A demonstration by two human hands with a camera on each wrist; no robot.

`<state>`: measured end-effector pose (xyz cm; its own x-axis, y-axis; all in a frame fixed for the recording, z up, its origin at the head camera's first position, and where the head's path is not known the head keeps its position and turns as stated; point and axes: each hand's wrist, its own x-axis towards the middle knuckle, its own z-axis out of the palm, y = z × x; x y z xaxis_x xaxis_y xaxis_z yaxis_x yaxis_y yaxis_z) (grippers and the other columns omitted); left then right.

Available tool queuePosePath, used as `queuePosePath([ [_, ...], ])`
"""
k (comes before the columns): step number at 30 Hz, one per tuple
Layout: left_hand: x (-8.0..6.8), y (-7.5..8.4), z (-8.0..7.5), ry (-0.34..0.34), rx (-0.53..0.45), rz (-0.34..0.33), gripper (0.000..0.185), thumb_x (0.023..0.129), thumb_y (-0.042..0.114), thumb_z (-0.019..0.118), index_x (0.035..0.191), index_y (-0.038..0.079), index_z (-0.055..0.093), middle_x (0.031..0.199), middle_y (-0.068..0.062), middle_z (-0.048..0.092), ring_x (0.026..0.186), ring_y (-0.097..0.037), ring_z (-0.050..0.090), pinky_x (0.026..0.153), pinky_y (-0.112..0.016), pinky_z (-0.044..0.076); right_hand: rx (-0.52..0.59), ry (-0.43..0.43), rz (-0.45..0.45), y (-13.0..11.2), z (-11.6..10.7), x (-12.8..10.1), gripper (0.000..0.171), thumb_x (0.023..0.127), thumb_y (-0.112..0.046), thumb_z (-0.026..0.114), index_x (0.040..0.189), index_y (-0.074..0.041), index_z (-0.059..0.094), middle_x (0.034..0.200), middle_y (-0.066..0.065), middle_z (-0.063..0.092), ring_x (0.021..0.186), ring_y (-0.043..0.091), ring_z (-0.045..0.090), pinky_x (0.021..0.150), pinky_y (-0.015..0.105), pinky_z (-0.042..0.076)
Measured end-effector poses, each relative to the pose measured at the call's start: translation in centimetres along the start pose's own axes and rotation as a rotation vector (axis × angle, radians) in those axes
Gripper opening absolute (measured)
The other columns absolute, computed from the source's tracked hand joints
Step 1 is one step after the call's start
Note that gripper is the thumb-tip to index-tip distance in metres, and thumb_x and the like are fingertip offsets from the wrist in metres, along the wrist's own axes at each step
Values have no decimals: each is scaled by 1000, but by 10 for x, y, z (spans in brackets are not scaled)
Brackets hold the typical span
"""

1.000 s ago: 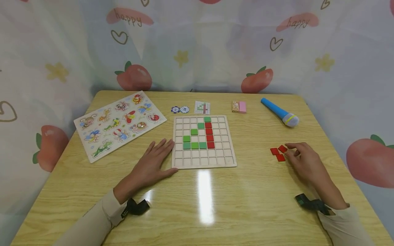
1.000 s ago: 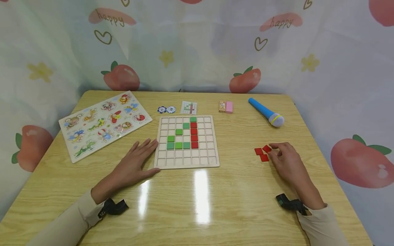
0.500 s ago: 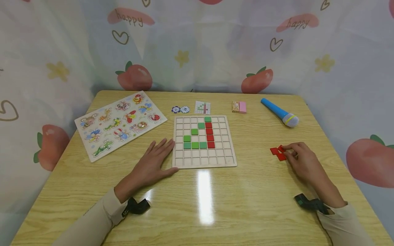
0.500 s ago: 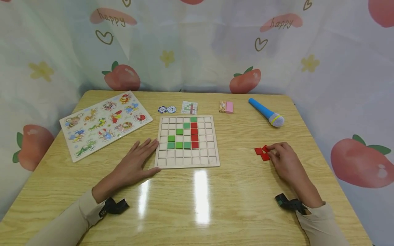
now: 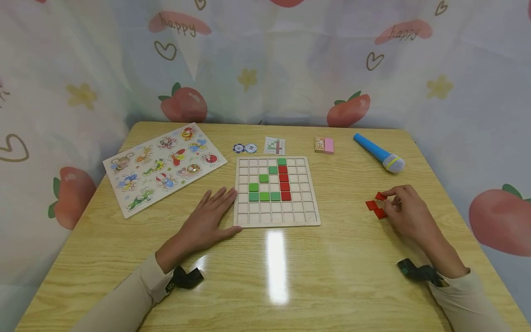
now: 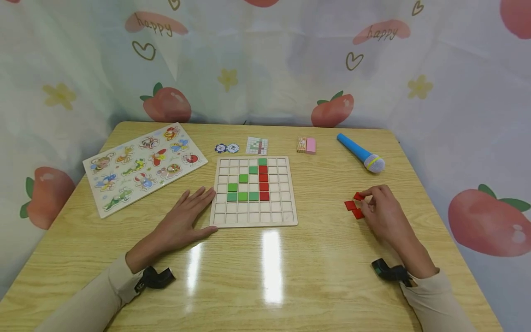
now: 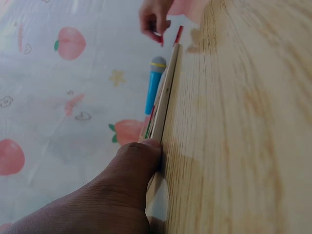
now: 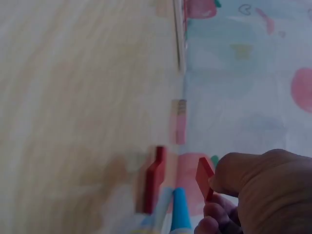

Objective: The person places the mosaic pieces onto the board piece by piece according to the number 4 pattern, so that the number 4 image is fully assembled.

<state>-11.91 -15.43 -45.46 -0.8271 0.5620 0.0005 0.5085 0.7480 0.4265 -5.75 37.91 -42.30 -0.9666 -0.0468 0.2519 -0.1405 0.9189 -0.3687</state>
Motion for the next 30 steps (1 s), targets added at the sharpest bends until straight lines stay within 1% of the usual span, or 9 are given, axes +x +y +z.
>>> queuePosePath([
  [2, 0, 0, 0, -1, -4, -4, 101, 94, 62, 72, 171, 16, 26, 179, 0, 25, 169, -28, 18, 140, -53, 3, 40, 15, -78, -14, -1, 6, 18, 98, -1, 69, 116, -2, 70, 108, 16, 59, 78, 11, 53, 61, 16, 44],
  [4, 0, 0, 0, -2, 0, -6, 101, 94, 63, 71, 171, 16, 26, 179, 0, 25, 169, -28, 18, 140, -53, 3, 78, 21, -183, -32, 0, 13, 22, 95, 5, 72, 115, -3, 70, 109, 13, 60, 79, 7, 51, 63, 14, 46],
  [7, 1, 0, 0, -1, 12, -2, 101, 94, 64, 70, 171, 16, 25, 179, -1, 25, 169, -28, 18, 140, -53, 4, 138, -2, -327, -62, 9, 25, 27, 91, 11, 74, 113, -4, 69, 113, 9, 62, 80, 8, 51, 64, 15, 47],
  [10, 1, 0, 0, -1, 17, -1, 101, 94, 64, 70, 171, 16, 25, 179, 0, 25, 169, -28, 18, 140, -53, 4, 193, -65, -410, -91, 22, 37, 27, 91, 10, 75, 112, -7, 70, 116, 6, 63, 81, 11, 53, 62, 20, 50],
  [15, 1, -1, 1, -5, 24, -6, 101, 94, 65, 69, 171, 17, 25, 179, 1, 25, 169, -26, 18, 141, -52, 4, 237, -266, -426, -130, 48, 56, 18, 98, -3, 74, 113, -11, 70, 119, 2, 62, 82, 8, 53, 65, 22, 53],
  [17, 2, -1, 2, -5, 23, -4, 101, 95, 66, 69, 171, 17, 24, 179, 1, 25, 169, -26, 17, 141, -52, 4, 235, -343, -421, -141, 57, 61, 14, 100, -6, 73, 112, -11, 71, 118, 1, 62, 83, 7, 53, 68, 20, 53],
  [19, 3, -1, 2, -7, 20, -1, 101, 95, 66, 68, 171, 17, 24, 179, 1, 24, 169, -26, 17, 141, -52, 3, 229, -394, -422, -147, 65, 64, 11, 100, -8, 72, 111, -12, 72, 116, 0, 62, 84, 9, 54, 70, 19, 52],
  [23, 4, -1, 3, -8, 18, -2, 101, 95, 66, 68, 171, 16, 25, 179, 0, 24, 169, -26, 17, 141, -52, 3, 227, -443, -433, -152, 75, 68, 11, 100, -9, 72, 110, -13, 74, 115, 0, 62, 86, 9, 54, 72, 19, 52],
  [30, 3, -2, 1, -5, 21, -6, 101, 95, 66, 68, 171, 15, 25, 179, -1, 25, 169, -27, 18, 141, -52, 4, 233, -429, -489, -158, 80, 73, 12, 98, -4, 74, 104, -14, 73, 115, 1, 62, 93, 10, 60, 78, 24, 57],
])
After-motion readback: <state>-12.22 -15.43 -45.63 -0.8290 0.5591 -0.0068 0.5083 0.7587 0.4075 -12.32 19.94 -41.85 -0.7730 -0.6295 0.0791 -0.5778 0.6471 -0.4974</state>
